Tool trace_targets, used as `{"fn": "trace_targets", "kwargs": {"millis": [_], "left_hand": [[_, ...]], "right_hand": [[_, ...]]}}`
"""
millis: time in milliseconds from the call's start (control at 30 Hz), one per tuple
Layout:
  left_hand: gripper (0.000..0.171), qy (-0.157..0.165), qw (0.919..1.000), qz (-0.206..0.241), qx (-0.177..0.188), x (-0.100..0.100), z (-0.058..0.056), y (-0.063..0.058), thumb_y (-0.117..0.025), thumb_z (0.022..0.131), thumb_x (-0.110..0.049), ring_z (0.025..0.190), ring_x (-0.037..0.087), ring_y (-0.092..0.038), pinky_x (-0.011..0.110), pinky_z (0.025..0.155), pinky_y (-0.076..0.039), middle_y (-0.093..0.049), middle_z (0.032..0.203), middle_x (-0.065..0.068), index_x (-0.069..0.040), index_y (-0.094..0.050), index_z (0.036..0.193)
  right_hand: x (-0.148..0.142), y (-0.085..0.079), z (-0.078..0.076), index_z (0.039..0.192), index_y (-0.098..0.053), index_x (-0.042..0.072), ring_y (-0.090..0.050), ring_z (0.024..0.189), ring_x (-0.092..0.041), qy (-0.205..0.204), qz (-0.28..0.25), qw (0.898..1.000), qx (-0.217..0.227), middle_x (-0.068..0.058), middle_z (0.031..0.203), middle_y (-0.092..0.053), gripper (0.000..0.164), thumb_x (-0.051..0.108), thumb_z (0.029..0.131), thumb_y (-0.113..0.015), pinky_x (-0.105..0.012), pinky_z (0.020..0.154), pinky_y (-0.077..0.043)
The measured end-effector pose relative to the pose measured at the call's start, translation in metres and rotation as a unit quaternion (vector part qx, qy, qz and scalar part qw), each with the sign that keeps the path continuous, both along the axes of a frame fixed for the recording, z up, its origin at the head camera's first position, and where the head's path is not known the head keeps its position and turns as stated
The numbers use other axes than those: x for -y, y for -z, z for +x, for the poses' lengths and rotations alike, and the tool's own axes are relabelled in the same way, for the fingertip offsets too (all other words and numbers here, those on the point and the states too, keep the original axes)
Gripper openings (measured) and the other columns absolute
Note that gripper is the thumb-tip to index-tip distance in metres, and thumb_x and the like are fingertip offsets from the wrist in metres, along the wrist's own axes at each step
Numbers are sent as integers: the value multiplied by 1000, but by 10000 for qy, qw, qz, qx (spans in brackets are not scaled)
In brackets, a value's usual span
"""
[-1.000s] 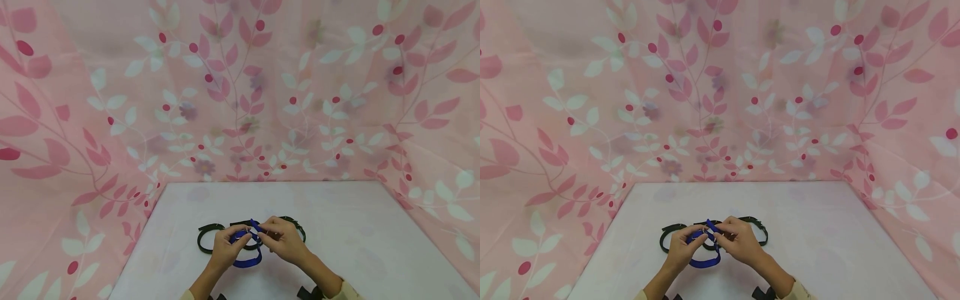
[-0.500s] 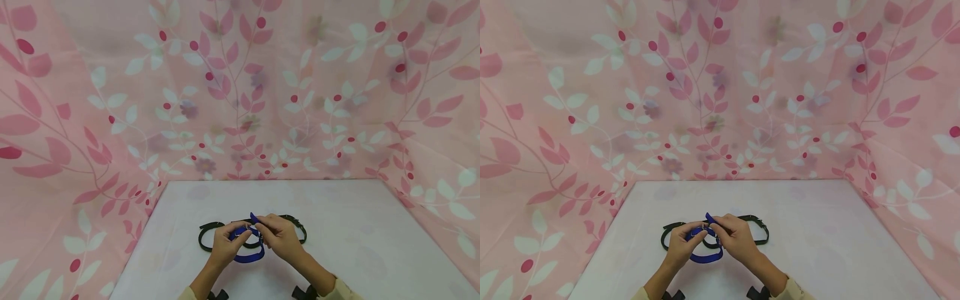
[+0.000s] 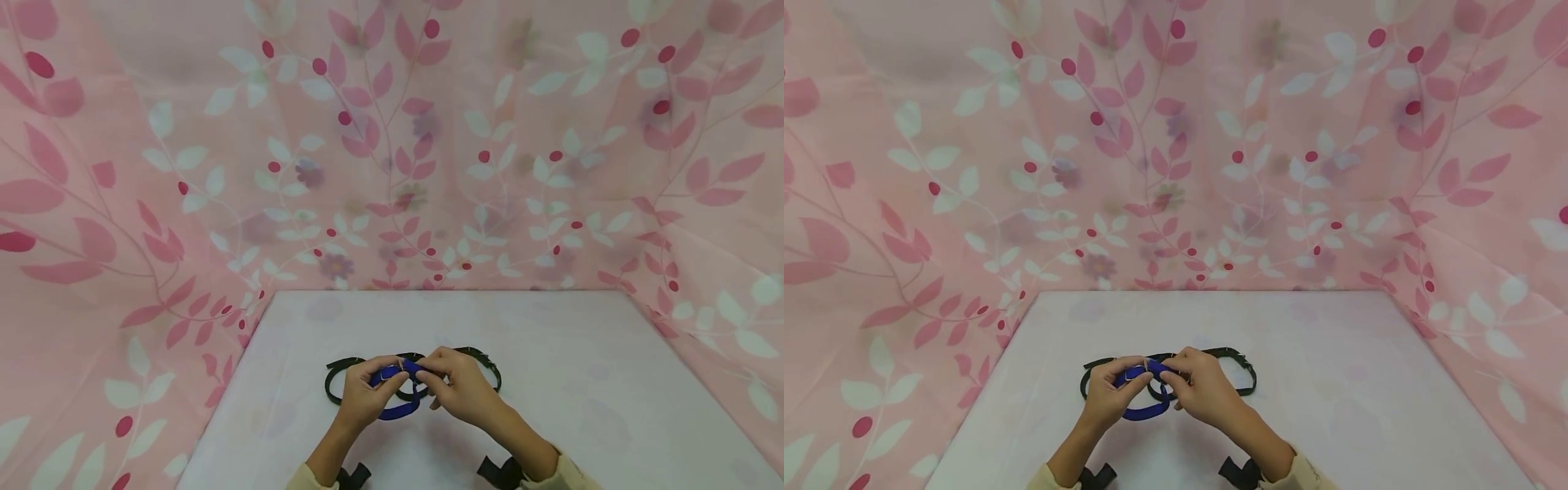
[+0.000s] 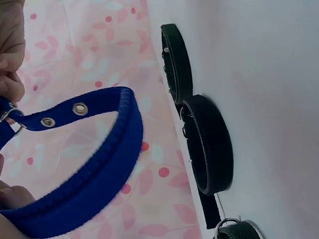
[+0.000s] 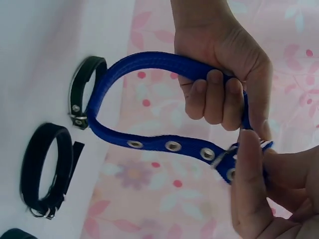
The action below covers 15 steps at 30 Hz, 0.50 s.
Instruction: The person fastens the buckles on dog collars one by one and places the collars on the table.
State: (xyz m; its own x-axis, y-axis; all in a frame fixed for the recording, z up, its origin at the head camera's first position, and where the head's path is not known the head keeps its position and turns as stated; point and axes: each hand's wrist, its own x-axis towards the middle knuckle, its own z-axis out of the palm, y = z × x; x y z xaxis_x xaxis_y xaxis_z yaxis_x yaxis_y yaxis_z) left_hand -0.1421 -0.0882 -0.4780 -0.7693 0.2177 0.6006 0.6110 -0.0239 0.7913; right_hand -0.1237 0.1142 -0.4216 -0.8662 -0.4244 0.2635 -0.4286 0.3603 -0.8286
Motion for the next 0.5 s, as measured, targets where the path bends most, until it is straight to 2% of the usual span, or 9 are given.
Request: {"fn": "trace_targets", "kwargs": {"millis": [133, 267, 367, 500], "left_hand": [[18, 40, 9997, -161, 179, 0, 1, -1, -70, 88, 2, 84, 9, -70, 27, 67, -59, -73, 99, 21, 3, -70, 106], [20, 74, 9986, -362, 379, -1, 1, 1, -73, 86, 2, 87, 7, -71, 27, 68, -59, -74, 100, 19, 3, -71, 105], [21, 170, 9983, -430, 368, -2, 0, 2, -73, 84, 5, 85, 12, -72, 28, 67, -60, -74, 99, 19, 2, -72, 106], [21, 351, 9983, -391, 264, -4, -5, 3, -71, 86, 4, 81, 21, -74, 30, 65, -60, -74, 97, 21, 5, -71, 107]], "right_hand": [[1, -1, 2, 110, -72, -1, -63, 70, -11, 22, 335, 9992, 213, -7, 90, -55, 18, 4, 96, -62, -20, 55, -55], [1, 0, 2, 112, -71, -3, -63, 69, -12, -74, 570, 9983, 88, -7, 90, -55, 20, 3, 95, -62, -16, 57, -54], [-1, 4, -1, 115, -71, -1, -63, 65, -8, -135, 447, 9988, -115, -7, 92, -54, 23, 8, 95, -64, -17, 57, -53], [-3, 12, -4, 116, -71, 1, -62, 60, -6, -67, -43, 9996, -286, -8, 93, -55, 26, 13, 94, -67, -21, 56, -55]]}}
